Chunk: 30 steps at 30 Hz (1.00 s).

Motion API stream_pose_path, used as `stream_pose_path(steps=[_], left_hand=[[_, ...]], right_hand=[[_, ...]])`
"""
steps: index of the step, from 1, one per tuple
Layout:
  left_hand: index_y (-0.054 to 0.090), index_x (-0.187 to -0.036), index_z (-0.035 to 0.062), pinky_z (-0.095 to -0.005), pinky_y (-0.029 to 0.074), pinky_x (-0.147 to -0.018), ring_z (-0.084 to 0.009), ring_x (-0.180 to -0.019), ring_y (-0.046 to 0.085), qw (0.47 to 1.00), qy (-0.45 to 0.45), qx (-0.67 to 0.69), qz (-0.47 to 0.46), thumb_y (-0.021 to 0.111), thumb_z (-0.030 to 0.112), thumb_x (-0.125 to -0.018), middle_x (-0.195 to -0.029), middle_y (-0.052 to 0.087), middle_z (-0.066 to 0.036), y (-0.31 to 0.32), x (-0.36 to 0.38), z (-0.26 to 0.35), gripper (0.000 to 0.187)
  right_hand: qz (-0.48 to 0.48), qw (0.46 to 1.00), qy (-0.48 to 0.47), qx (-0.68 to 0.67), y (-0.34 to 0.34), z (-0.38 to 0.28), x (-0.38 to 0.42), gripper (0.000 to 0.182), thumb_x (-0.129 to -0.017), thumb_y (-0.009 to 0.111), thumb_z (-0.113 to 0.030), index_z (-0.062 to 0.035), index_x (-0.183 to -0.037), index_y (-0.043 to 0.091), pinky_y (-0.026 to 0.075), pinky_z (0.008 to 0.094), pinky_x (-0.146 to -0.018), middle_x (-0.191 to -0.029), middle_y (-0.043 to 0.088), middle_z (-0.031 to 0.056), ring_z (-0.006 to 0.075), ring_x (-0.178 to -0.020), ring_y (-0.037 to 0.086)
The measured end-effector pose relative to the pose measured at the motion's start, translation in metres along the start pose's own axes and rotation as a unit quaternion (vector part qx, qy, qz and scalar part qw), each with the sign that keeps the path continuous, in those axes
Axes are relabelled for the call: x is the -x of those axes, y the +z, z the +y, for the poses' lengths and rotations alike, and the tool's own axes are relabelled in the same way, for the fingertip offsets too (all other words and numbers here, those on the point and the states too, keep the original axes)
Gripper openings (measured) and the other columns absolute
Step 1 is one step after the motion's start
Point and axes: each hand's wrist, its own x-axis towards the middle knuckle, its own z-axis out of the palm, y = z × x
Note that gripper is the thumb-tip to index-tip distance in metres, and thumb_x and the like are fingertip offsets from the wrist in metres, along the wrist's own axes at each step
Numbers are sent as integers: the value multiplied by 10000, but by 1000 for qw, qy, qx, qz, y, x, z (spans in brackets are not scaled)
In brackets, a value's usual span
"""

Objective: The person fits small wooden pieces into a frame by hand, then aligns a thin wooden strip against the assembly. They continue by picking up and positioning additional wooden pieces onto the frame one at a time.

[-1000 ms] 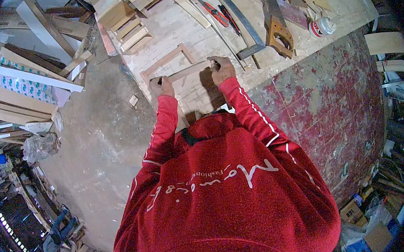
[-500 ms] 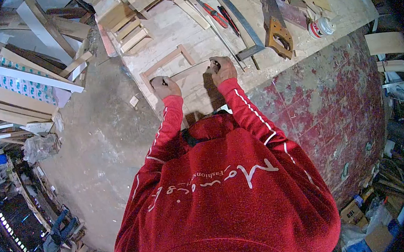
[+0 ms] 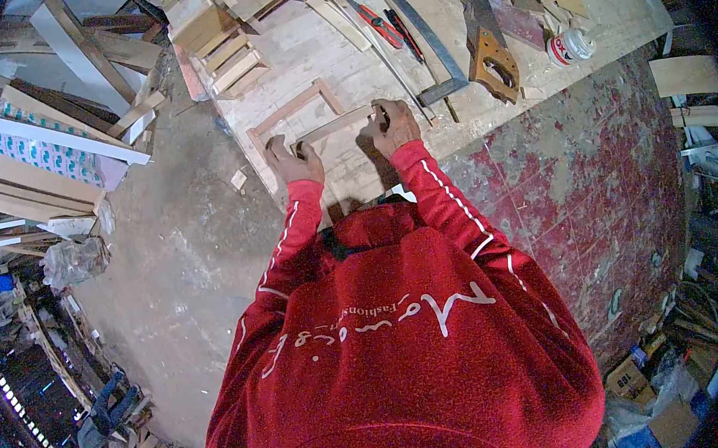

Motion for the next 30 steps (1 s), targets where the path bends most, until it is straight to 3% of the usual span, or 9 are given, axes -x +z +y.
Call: stream_pose_path(steps=[2, 4, 7, 10, 14, 16, 23, 26, 30], left_hand=[[446, -1036, -41, -457, 377, -820, -347, -952, 457, 997, 53, -62, 4, 580, 86, -700, -1026, 463, -227, -15, 0, 8, 383], [387, -1116, -70, -473, 321, -922, -426, -1117, 347, 982, -49, -105, -150, 549, 118, -695, -1129, 410, -267, -27, 1, 12, 488], [355, -1153, -85, -457, 298, -965, -431, -1163, 319, 954, -57, -151, -251, 547, 158, -704, -1158, 407, -274, -25, -2, 1, 545], [340, -1176, -97, -433, 301, -976, -417, -1158, 339, 941, -110, -109, -299, 555, 157, -694, -1187, 404, -270, -29, -7, 8, 586], [331, -1214, -63, -415, 316, -973, -402, -1112, 387, 937, -50, -159, -306, 558, 122, -676, -1197, 412, -256, -31, -11, 13, 613], [433, -1142, 127, -449, 430, -805, -394, -941, 518, 956, 19, -115, -270, 562, 120, -703, -1130, 480, -194, -35, -10, 10, 458], [454, -1102, 131, -443, 407, -823, -359, -969, 481, 947, 47, -144, -284, 557, 61, -643, -1062, 516, -153, -15, -15, -19, 476], [435, -1151, 47, -409, 392, -899, -391, -1077, 412, 929, 1, -103, -355, 566, 13, -639, -1130, 477, -212, -20, -22, -12, 530], [459, -1096, 34, -406, 390, -878, -365, -1040, 436, 938, 69, -99, -325, 559, 7, -614, -1083, 505, -186, -15, -19, -22, 493]], right_hand=[[-49, 999, -4, -1, -7, -9, -2, 402, -708, 576, -172, -108, -1104, 537, 441, 396, -770, -873, 545, 182, 343, -842, 519], [-77, 997, -12, 6, -7, -6, -8, 440, -690, 580, -162, -107, -1123, 524, 442, 395, -773, -878, 537, 176, 340, -850, 514], [-106, 991, -63, 54, -16, -12, -16, 528, -643, 590, -114, -152, -1163, 505, 452, 378, -786, -939, 491, 159, 331, -895, 508], [-248, 966, 23, 73, -18, -6, -23, 524, -654, 589, -71, -212, -1154, 514, 459, 360, -804, -1000, 450, 153, 326, -928, 508], [-206, 975, -23, 85, -15, -5, -20, 516, -674, 584, -11, -246, -1131, 531, 467, 356, -808, -1038, 439, 143, 320, -929, 519], [-205, 974, -26, 90, -16, -6, -20, 511, -681, 583, -3, -242, -1130, 534, 469, 358, -805, -1039, 439, 141, 320, -924, 522], [-220, 971, -41, 89, -8, 8, -26, 496, -681, 591, -31, -236, -1132, 554, 470, 347, -818, -1079, 450, 128, 303, -942, 529], [-233, 968, -44, 86, -8, 10, -29, 487, -673, 603, -74, -232, -1132, 561, 467, 333, -834, -1089, 468, 125, 289, -958, 527], [-221, 967, -60, 113, -3, 18, -31, 476, -655, 602, -115, -206, -1122, 571, 458, 322, -852, -1068, 524, 115, 275, -990, 509]])
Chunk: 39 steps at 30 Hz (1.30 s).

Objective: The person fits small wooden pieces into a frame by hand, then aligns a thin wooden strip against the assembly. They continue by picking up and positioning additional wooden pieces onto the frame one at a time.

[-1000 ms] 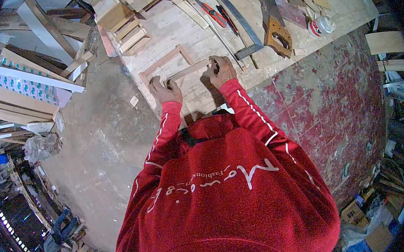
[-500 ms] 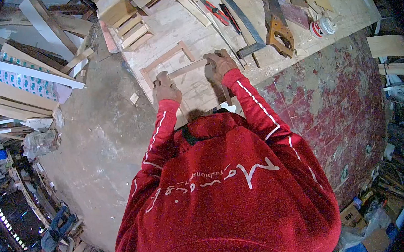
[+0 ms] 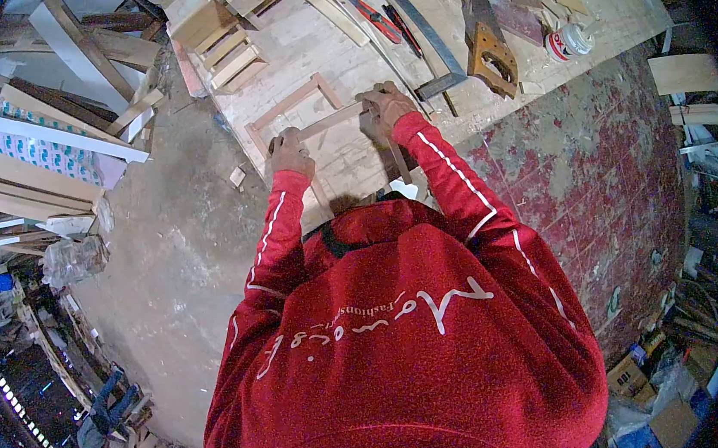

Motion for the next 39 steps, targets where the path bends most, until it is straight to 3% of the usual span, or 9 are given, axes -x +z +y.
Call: stream_pose_path(steps=[2, 4, 11, 16, 23, 30, 34, 36, 39], left_hand=[[472, -1067, 46, -419, 401, -842, -359, -1000, 459, 998, 35, -25, 35, 555, 19, -596, -1042, 529, -162, -1, -1, 1, 479], [464, -1085, -24, -352, 335, -957, -354, -1084, 411, 997, -14, -36, -68, 578, 10, -600, -1116, 486, -202, -15, -3, 14, 500], [498, -1041, -14, -341, 343, -947, -350, -1080, 417, 998, -29, -12, -47, 587, 28, -594, -1086, 497, -203, -11, -5, 9, 458], [494, -1026, -14, -377, 389, -897, -365, -1041, 442, 999, -18, 13, -33, 571, -7, -597, -1062, 503, -213, -5, -8, -1, 437], [486, -1017, 8, -392, 409, -853, -380, -1000, 463, 999, -2, 16, -50, 539, -25, -622, -1043, 503, -222, -25, -3, 14, 400], [495, -1023, 65, -420, 437, -784, -387, -914, 521, 999, 0, 35, 18, 540, 25, -622, -947, 550, -204, -5, -5, -5, 405], [519, -985, 72, -420, 456, -725, -372, -848, 543, 999, 0, 26, 26, 549, 30, -590, -887, 563, -192, -3, -8, -9, 398], [524, -978, 74, -420, 457, -715, -366, -838, 547, 999, 8, 20, 32, 555, 28, -588, -877, 565, -185, 1, -9, -13, 395], [531, -977, 83, -418, 458, -709, -358, -830, 550, 998, -5, 57, 25, 565, 37, -594, -866, 569, -177, 9, -12, -20, 387]], right_hand=[[-2, 1000, 7, -11, -20, -20, 4, 479, -651, 595, -100, -200, -1119, 572, 456, 318, -851, -1050, 540, 112, 272, -992, 505], [-5, 1000, 13, -21, -27, -28, 5, 483, -646, 588, -85, -194, -1116, 574, 453, 313, -850, -1033, 556, 110, 268, -995, 502], [-19, 1000, 10, -1, -16, -17, 0, 454, -654, 584, -104, -195, -1099, 583, 468, 313, -816, -1015, 544, 121, 277, -936, 529], [-3, 1000, -3, -12, -3, -4, -6, 464, -653, 603, -121, -207, -1108, 574, 482, 344, -800, -1052, 505, 147, 307, -924, 550], [-54, 998, 22, 32, -9, -6, -7, 528, -651, 615, -119, -190, -1167, 527, 472, 344, -832, -1125, 497, 173, 322, -943, 552], [-52, 999, 6, 15, -4, -1, -7, 515, -649, 611, -122, -179, -1155, 540, 464, 338, -847, -1081, 525, 188, 317, -957, 546], [-27, 999, 11, 22, -7, -8, -5, 506, -648, 609, -120, -186, -1146, 548, 463, 332, -848, -1089, 514, 186, 313, -964, 541], [-36, 999, 10, 25, -7, -8, -4, 554, -656, 586, -78, -222, -1186, 512, 441, 326, -882, -1030, 565, 127, 304, -1020, 479], [-62, 998, 12, 25, -9, -6, -4, 554, -657, 577, -74, -221, -1187, 511, 433, 324, -896, -1061, 564, 131, 308, -1047, 470]])
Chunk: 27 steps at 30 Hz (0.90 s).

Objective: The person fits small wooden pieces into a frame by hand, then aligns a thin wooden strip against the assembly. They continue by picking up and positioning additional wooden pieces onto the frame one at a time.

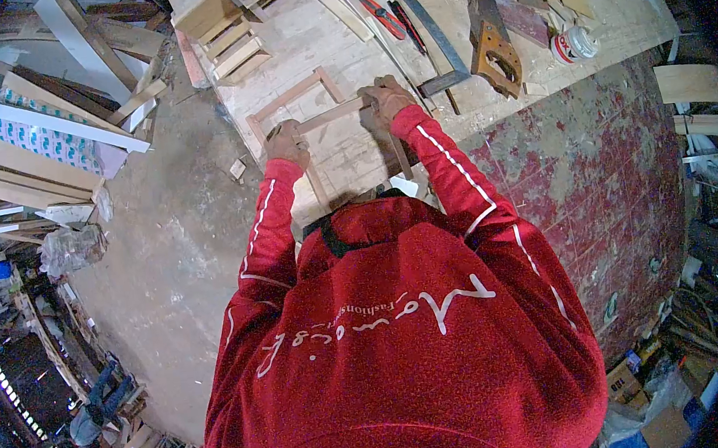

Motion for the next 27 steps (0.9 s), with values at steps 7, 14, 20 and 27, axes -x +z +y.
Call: stream_pose_path(steps=[7, 14, 20, 27], left_hand=[[510, -924, 18, -367, 442, -770, -353, -903, 516, 999, 7, -24, -30, 541, 32, -593, -913, 546, -178, -21, 3, 20, 333], [509, -962, 27, -387, 442, -778, -371, -923, 514, 995, 2, -74, -72, 560, 55, -583, -946, 561, -196, -19, -1, 17, 383], [512, -1037, 102, -433, 444, -769, -376, -885, 550, 999, 6, -42, -34, 562, 86, -652, -929, 582, -185, -9, -1, 3, 388], [497, -1069, 75, -423, 427, -827, -377, -921, 546, 997, 23, -61, -38, 595, 124, -664, -953, 579, -200, -16, 1, 8, 420]], right_hand=[[38, 999, -10, -19, 6, 8, 1, 521, -655, 604, -56, -206, -1150, 537, 465, 330, -840, -1115, 456, 152, 305, -966, 543], [-9, 998, 6, -66, 5, 8, -3, 536, -651, 580, -99, -207, -1173, 522, 385, 355, -950, -1089, 555, 133, 317, -1077, 454], [36, 997, 13, -60, -1, 2, 3, 497, -667, 587, -130, -198, -1156, 534, 382, 370, -938, -1082, 528, 160, 321, -1065, 463], [39, 998, -22, -44, -11, -5, 7, 456, -650, 645, -136, -183, -1097, 569, 456, 336, -846, -1085, 515, 162, 296, -980, 532]])
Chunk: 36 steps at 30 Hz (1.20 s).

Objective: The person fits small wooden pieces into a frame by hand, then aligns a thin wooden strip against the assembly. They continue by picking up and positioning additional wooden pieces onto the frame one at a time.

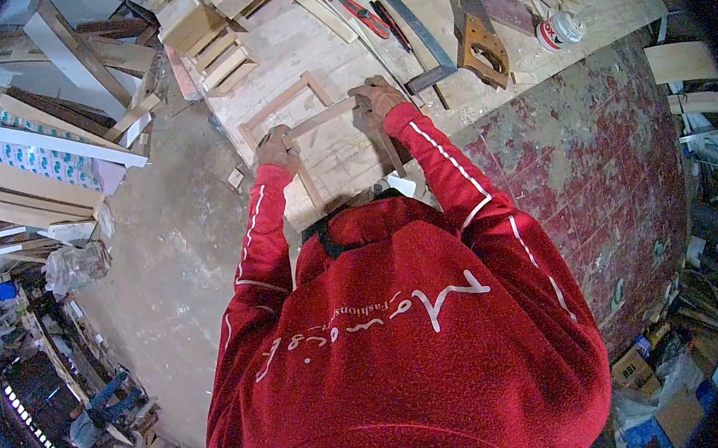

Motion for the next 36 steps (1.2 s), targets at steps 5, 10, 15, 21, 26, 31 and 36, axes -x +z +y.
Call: stream_pose_path(steps=[5, 10, 15, 21, 26, 31, 36], left_hand=[[492, -1013, 68, -429, 428, -806, -384, -946, 507, 999, -7, 34, -5, 562, 66, -623, -998, 534, -206, 0, 0, -3, 397], [498, -1040, 114, -407, 448, -800, -358, -921, 551, 1000, 12, 13, -14, 627, 124, -668, -963, 578, -169, -5, 1, -2, 395], [497, -1029, 116, -413, 454, -773, -367, -900, 551, 999, 7, 35, -22, 605, 133, -682, -934, 576, -176, -7, 0, -1, 364], [498, -1019, 125, -424, 460, -728, -377, -846, 562, 999, -10, 32, -19, 582, 139, -696, -894, 581, -169, -3, -1, 0, 333], [511, -999, 118, -426, 456, -732, -376, -849, 562, 998, -5, 59, -11, 569, 137, -703, -897, 582, -165, -3, 0, 0, 302], [516, -994, 97, -430, 444, -769, -378, -883, 554, 998, 54, -13, 21, 558, 131, -707, -914, 581, -172, 0, -1, -2, 292], [509, -1024, 100, -420, 451, -770, -378, -898, 557, 1000, 23, 16, -6, 576, 128, -695, -932, 585, -191, -5, 1, 3, 337]], right_hand=[[-5, 999, 16, -48, -1, -1, 1, 508, -650, 648, -206, -149, -1137, 519, 451, 350, -844, -1085, 528, 176, 317, -974, 526], [18, 1000, 16, -19, 5, 6, -1, 556, -646, 642, -232, -143, -1166, 468, 442, 370, -851, -1079, 529, 191, 360, -966, 521], [41, 997, 16, -58, 4, 4, 5, 531, -640, 609, -171, -156, -1156, 485, 439, 373, -847, -995, 549, 174, 354, -964, 516], [25, 999, -31, -34, 6, 9, 1, 473, -606, 588, -108, -138, -1076, 548, 443, 349, -825, -941, 555, 160, 320, -892, 534], [25, 998, -3, -57, -6, -8, 7, 413, -633, 571, -143, -124, -1045, 553, 441, 350, -816, -944, 556, 157, 315, -897, 531], [34, 995, 43, -80, -15, -18, 14, 426, -670, 559, -187, -112, -1087, 518, 449, 369, -802, -973, 547, 175, 333, -892, 535], [101, 988, 47, -103, 6, 2, 14, 463, -669, 584, -221, -120, -1113, 497, 447, 392, -810, -999, 545, 182, 347, -924, 540]])
